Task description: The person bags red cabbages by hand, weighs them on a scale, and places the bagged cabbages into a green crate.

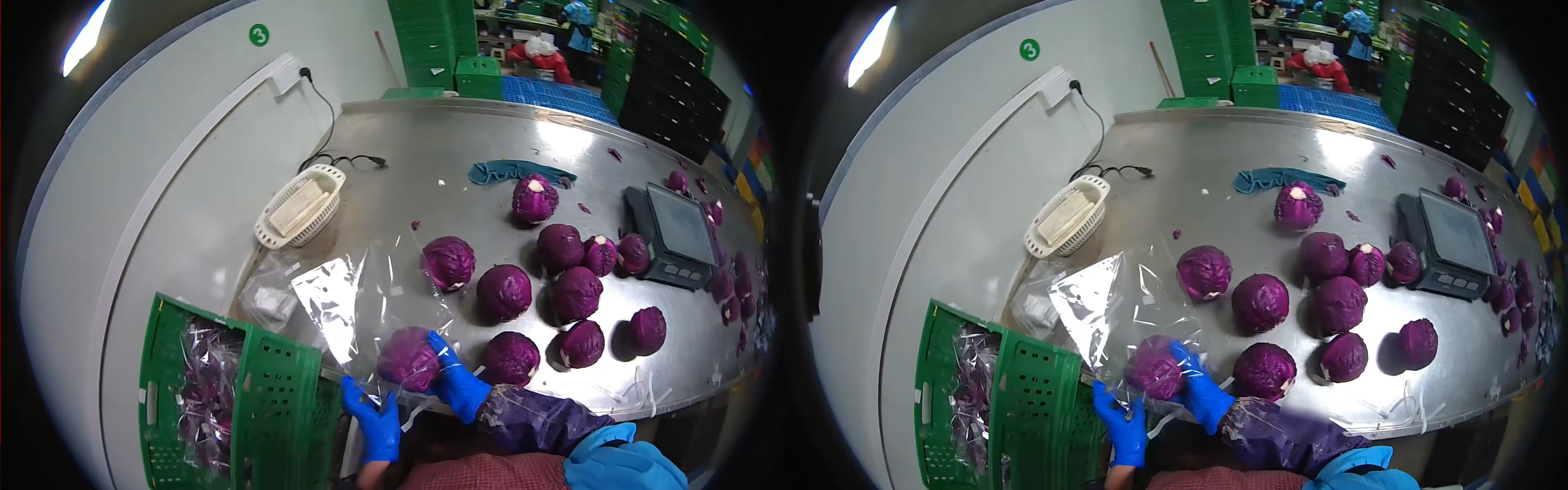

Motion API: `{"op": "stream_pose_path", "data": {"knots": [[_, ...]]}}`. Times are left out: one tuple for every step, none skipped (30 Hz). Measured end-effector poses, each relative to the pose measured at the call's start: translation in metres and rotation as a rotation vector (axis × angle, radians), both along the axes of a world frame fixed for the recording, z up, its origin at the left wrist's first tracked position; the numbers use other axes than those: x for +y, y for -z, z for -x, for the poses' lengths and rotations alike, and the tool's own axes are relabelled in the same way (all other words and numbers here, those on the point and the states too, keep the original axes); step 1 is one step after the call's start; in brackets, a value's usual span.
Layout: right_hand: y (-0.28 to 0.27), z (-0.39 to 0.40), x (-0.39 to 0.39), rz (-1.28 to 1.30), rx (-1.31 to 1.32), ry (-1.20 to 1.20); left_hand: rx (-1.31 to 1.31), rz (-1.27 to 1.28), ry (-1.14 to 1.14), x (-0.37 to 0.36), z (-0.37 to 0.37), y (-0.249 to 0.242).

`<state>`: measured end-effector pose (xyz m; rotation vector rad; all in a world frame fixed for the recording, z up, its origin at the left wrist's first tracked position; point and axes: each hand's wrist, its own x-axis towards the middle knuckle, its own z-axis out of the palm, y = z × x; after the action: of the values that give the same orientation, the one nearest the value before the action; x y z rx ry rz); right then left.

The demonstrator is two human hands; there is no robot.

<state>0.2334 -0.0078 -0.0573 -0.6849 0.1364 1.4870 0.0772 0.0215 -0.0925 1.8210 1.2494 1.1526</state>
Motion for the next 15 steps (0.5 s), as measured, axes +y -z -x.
{"op": "stream_pose_path", "data": {"knots": [[-0.006, 0.001, 0.000, 0.018, 0.002, -0.001, -0.169, 0.294, 0.047, -0.002, 0.007, 0.010], [0.002, 0.002, -0.001, 0.015, 0.004, -0.010, -0.339, 0.586, 0.096, -0.004, 0.012, 0.015], [0.014, 0.004, -0.002, -0.060, 0.082, -0.029, -0.383, 0.915, 0.123, -0.006, 0.013, 0.005], [0.024, 0.007, -0.003, -0.135, 0.163, -0.048, 0.101, 0.772, 0.266, -0.004, 0.022, 0.020], [0.014, 0.006, -0.005, -0.140, 0.189, -0.020, 0.224, 0.826, 0.323, -0.007, 0.012, -0.014], [0.010, 0.003, -0.004, -0.138, 0.191, -0.022, 0.347, 0.881, 0.381, -0.010, 0.003, -0.049], [0.006, 0.000, -0.002, -0.152, -0.098, 0.052, 0.347, 0.883, 0.379, -0.014, 0.008, -0.047], [0.005, -0.002, -0.001, -0.164, -0.387, 0.125, 0.220, 0.928, 0.418, -0.018, 0.014, -0.052], [0.021, -0.005, 0.009, -0.159, -0.675, 0.218, 0.094, 0.970, 0.457, -0.019, 0.018, -0.058], [0.026, -0.003, 0.008, -0.156, -0.672, 0.225, 0.053, 0.772, 0.369, -0.014, 0.020, -0.064], [0.021, 0.000, 0.008, -0.095, -0.641, 0.194, 0.044, 0.759, 0.363, -0.004, 0.021, -0.066], [0.017, 0.003, 0.010, -0.035, -0.610, 0.164, 0.033, 0.745, 0.358, 0.003, 0.019, -0.069], [0.029, 0.011, 0.011, -0.079, -0.775, 0.224, -0.174, 0.766, 0.347, 0.000, 0.015, -0.072], [0.032, 0.018, 0.012, -0.040, -0.900, 0.272, -0.167, 0.764, 0.370, -0.001, 0.011, -0.079], [0.022, 0.010, 0.017, -0.046, -0.712, 0.200, -0.055, 0.630, 0.357, -0.003, 0.007, -0.085]]}}
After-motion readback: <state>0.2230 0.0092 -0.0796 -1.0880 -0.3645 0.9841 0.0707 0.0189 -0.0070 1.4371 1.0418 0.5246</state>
